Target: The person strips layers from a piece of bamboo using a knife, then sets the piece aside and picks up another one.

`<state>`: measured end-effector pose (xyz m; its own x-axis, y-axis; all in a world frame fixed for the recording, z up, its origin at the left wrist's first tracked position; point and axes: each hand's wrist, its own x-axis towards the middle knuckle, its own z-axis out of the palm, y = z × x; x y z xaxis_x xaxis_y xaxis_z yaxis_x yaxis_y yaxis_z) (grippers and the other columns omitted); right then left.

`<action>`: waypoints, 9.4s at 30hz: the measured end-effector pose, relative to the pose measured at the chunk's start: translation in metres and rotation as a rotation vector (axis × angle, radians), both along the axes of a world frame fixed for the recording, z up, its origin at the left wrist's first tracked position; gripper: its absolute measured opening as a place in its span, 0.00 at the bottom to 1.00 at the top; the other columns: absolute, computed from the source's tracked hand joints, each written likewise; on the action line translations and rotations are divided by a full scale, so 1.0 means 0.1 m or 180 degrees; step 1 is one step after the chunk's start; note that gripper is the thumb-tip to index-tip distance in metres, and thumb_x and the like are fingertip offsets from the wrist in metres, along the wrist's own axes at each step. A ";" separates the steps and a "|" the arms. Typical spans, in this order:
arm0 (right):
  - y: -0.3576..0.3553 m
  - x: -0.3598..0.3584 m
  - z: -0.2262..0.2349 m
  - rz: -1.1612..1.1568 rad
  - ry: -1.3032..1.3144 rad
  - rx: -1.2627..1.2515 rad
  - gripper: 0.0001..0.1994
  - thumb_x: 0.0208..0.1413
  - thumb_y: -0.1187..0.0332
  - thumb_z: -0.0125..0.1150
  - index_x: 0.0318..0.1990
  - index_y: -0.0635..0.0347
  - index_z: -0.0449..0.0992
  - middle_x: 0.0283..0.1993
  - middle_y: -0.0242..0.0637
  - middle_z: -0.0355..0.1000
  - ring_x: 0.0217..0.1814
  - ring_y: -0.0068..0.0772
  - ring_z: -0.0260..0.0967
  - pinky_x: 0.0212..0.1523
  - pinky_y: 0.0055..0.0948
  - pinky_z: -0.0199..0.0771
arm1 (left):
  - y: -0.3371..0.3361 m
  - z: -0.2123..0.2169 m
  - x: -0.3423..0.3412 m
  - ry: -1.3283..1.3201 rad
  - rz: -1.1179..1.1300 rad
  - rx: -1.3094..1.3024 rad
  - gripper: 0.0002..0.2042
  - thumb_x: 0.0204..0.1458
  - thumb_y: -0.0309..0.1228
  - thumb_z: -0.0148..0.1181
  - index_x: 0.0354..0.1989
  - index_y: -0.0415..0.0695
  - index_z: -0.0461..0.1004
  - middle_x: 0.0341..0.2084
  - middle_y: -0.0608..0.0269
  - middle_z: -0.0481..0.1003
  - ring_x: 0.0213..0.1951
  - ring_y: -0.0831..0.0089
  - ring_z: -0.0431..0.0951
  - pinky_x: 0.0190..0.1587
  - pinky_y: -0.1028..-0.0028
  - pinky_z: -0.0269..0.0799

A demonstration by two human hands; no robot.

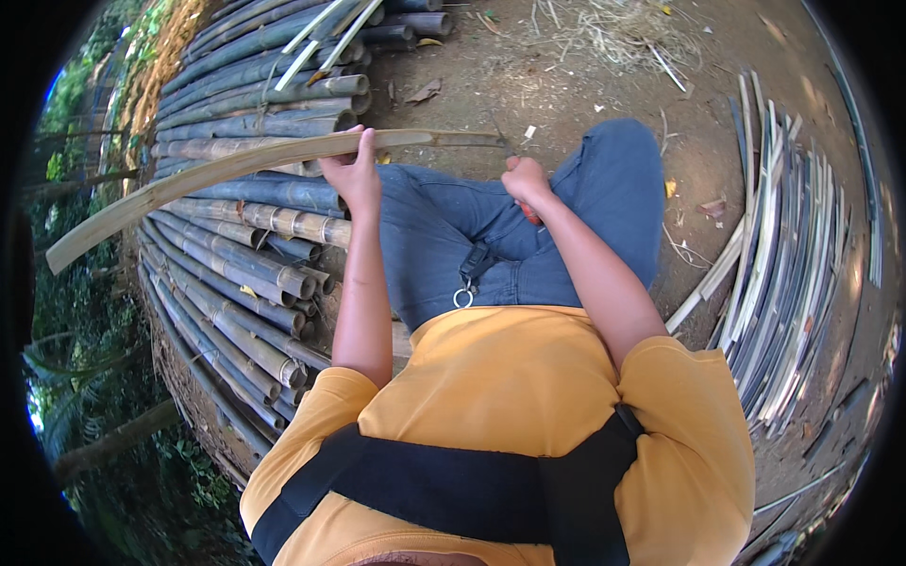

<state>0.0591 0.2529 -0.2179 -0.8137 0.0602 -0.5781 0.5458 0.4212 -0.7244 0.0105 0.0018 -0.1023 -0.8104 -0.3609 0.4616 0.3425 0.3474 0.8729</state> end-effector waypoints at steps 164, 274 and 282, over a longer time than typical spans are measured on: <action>3.18 1.65 1.16 -0.1807 0.1368 0.2197 0.21 0.46 0.66 0.67 0.51 0.49 0.75 0.40 0.46 0.79 0.44 0.48 0.78 0.44 0.37 0.73 | 0.00 -0.50 -0.38 -0.1805 -0.1339 -0.0008 0.18 0.63 0.28 0.54 0.62 0.45 0.68 0.49 0.59 0.76 0.32 0.77 0.80 0.27 0.81 0.72; 0.32 -0.74 0.74 0.0691 0.2418 0.1262 0.23 0.70 0.52 0.38 0.62 0.50 0.72 0.67 0.49 0.65 0.73 0.53 0.56 0.73 0.50 0.49 | 0.85 -0.17 -0.27 -0.0715 -0.2113 -0.1815 0.17 0.57 0.32 0.58 0.55 0.40 0.71 0.58 0.45 0.68 0.64 0.52 0.67 0.65 0.57 0.62; -0.31 -0.41 1.24 0.2144 0.3601 0.1295 0.21 0.67 0.57 0.47 0.61 0.54 0.72 0.66 0.49 0.65 0.70 0.49 0.61 0.71 0.47 0.56 | 0.44 -0.37 -0.24 -0.1362 -0.3406 -0.2438 0.26 0.57 0.36 0.58 0.63 0.40 0.63 0.63 0.43 0.62 0.65 0.52 0.64 0.66 0.59 0.60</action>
